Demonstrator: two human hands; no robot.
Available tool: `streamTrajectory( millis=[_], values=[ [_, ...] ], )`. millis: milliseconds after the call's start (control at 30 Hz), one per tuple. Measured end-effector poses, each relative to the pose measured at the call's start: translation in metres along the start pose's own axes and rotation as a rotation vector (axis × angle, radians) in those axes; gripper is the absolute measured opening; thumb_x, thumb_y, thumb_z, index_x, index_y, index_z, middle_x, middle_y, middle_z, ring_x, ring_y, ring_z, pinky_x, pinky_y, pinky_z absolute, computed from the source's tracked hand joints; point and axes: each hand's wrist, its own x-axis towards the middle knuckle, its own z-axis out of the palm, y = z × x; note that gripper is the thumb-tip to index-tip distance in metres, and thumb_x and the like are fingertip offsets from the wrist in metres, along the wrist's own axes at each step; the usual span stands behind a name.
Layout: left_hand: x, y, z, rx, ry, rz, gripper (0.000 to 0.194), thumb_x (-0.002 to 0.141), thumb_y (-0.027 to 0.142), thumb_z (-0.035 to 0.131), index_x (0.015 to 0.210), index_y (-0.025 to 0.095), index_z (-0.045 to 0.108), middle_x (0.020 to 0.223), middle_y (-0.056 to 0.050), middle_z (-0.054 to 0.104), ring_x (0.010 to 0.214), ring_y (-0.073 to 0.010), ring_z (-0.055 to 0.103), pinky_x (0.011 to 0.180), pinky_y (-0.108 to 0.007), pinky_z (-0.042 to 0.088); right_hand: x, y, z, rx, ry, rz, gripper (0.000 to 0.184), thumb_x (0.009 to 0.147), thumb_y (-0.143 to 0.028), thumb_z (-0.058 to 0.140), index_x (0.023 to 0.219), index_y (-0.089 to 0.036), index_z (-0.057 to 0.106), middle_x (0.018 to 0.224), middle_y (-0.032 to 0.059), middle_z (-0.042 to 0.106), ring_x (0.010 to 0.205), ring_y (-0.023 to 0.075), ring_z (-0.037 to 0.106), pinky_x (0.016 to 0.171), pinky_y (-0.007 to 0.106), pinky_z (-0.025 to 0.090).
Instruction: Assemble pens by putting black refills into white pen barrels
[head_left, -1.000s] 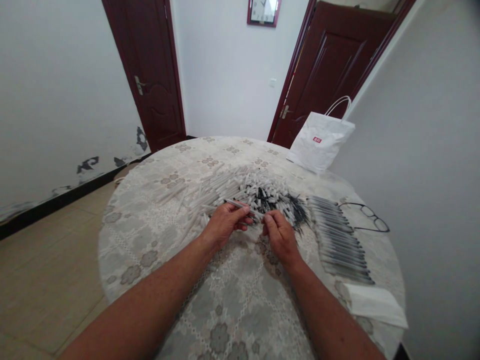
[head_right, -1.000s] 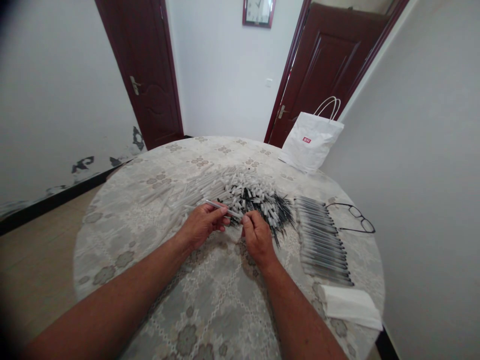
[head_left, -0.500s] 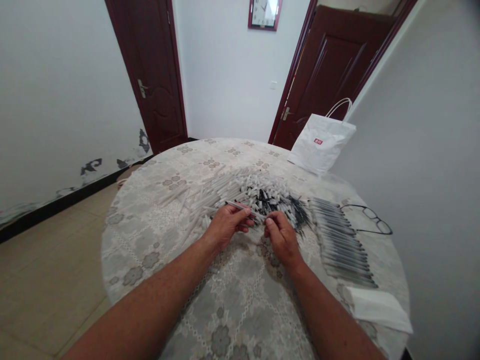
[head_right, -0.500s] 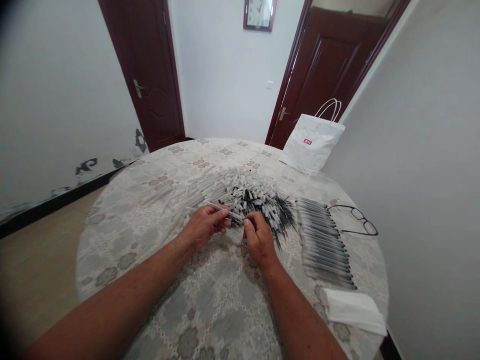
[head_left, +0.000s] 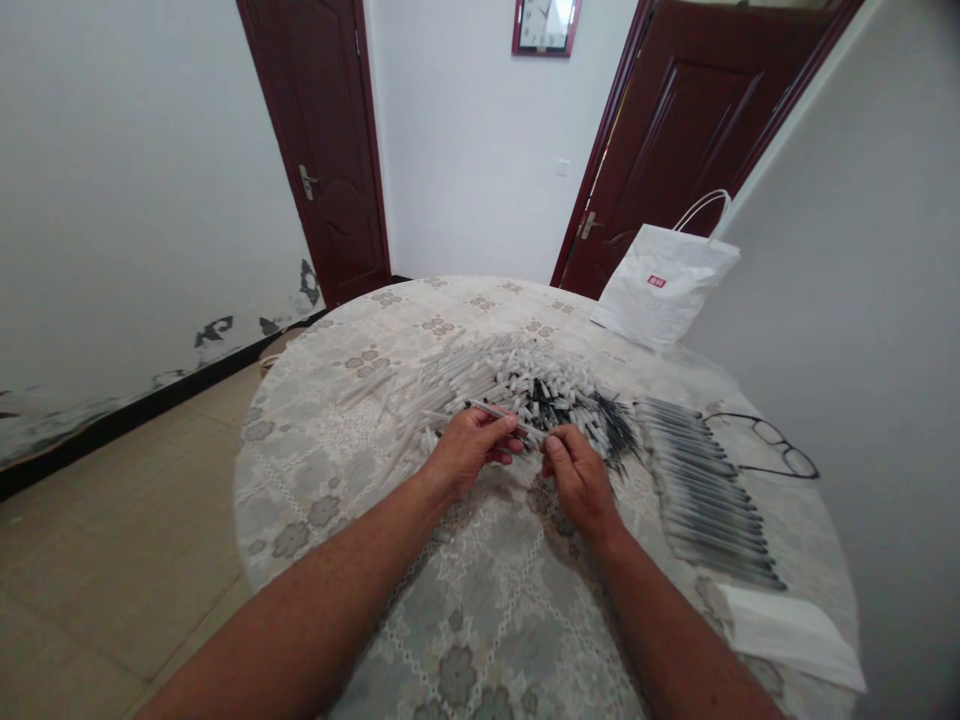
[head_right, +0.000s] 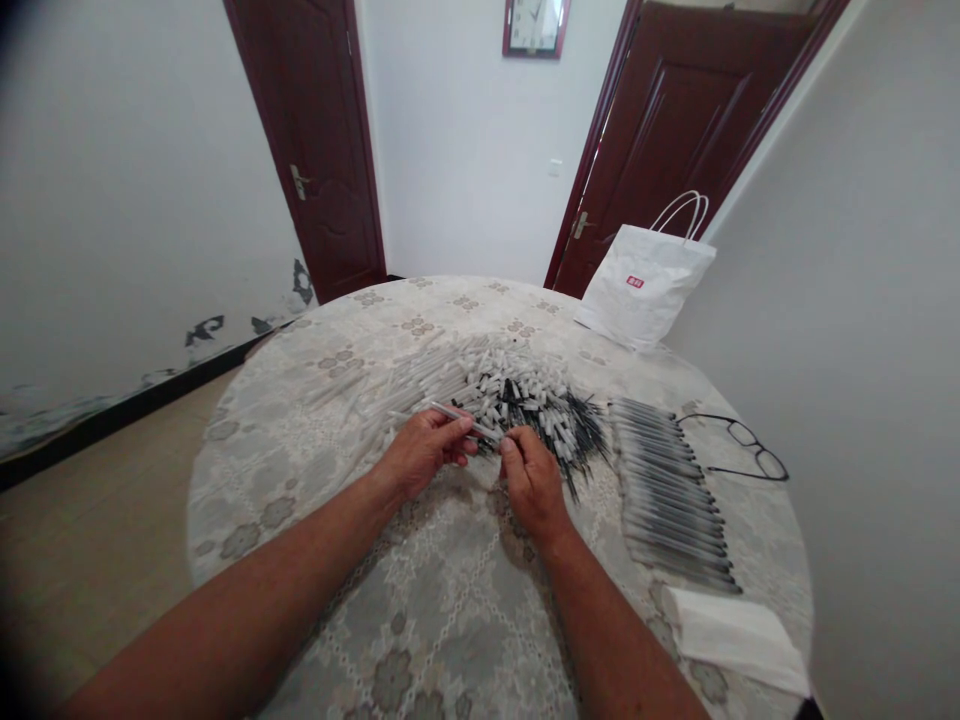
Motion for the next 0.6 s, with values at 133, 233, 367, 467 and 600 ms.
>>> streamTrajectory(
  millis=[133, 233, 367, 467, 600],
  values=[
    [0.000, 0.000, 0.000, 0.006, -0.002, 0.001, 0.032, 0.076, 0.040, 0.080, 0.090, 0.015, 0.068, 0.088, -0.009, 0.074, 0.066, -0.0147, 0.068, 0.054, -0.023, 0.052, 0.001, -0.001, 0.000, 0.010, -0.026, 0.008, 0.040, 0.103, -0.045, 0.039, 0.073, -0.023, 0.054, 0.064, -0.0013, 0.058, 0.060, 0.0160, 0.054, 0.060, 0.028, 0.038],
    [0.000, 0.001, 0.001, 0.020, -0.005, -0.008, 0.032, 0.076, 0.041, 0.080, 0.089, 0.015, 0.068, 0.089, -0.009, 0.075, 0.067, -0.0148, 0.068, 0.055, -0.023, 0.052, 0.002, 0.004, 0.003, 0.081, -0.040, 0.052, 0.044, 0.102, -0.050, 0.037, 0.072, -0.023, 0.056, 0.060, -0.0015, 0.057, 0.056, 0.0158, 0.052, 0.056, 0.028, 0.037],
    [-0.001, 0.003, 0.002, 0.033, 0.017, -0.026, 0.032, 0.075, 0.039, 0.081, 0.091, 0.015, 0.067, 0.089, -0.008, 0.074, 0.068, -0.0155, 0.068, 0.055, -0.024, 0.053, 0.004, 0.008, 0.005, 0.147, -0.041, 0.087, 0.044, 0.102, -0.051, 0.037, 0.074, -0.023, 0.056, 0.060, -0.0021, 0.057, 0.054, 0.0150, 0.052, 0.055, 0.027, 0.037],
    [0.000, 0.005, 0.001, 0.059, 0.033, -0.021, 0.035, 0.075, 0.041, 0.080, 0.094, 0.015, 0.067, 0.091, -0.008, 0.074, 0.069, -0.0157, 0.068, 0.055, -0.024, 0.053, 0.004, 0.004, 0.003, 0.106, -0.012, 0.026, 0.034, 0.100, -0.046, 0.042, 0.081, -0.023, 0.056, 0.064, -0.0031, 0.058, 0.057, 0.0143, 0.052, 0.058, 0.026, 0.037],
    [0.001, 0.008, 0.001, 0.091, 0.035, -0.015, 0.035, 0.075, 0.042, 0.080, 0.093, 0.014, 0.068, 0.091, -0.008, 0.073, 0.070, -0.0153, 0.068, 0.057, -0.023, 0.054, 0.007, -0.004, 0.000, 0.021, 0.006, -0.024, 0.029, 0.100, -0.040, 0.042, 0.079, -0.023, 0.054, 0.064, -0.0035, 0.057, 0.062, 0.0141, 0.052, 0.062, 0.025, 0.037]
  ],
)
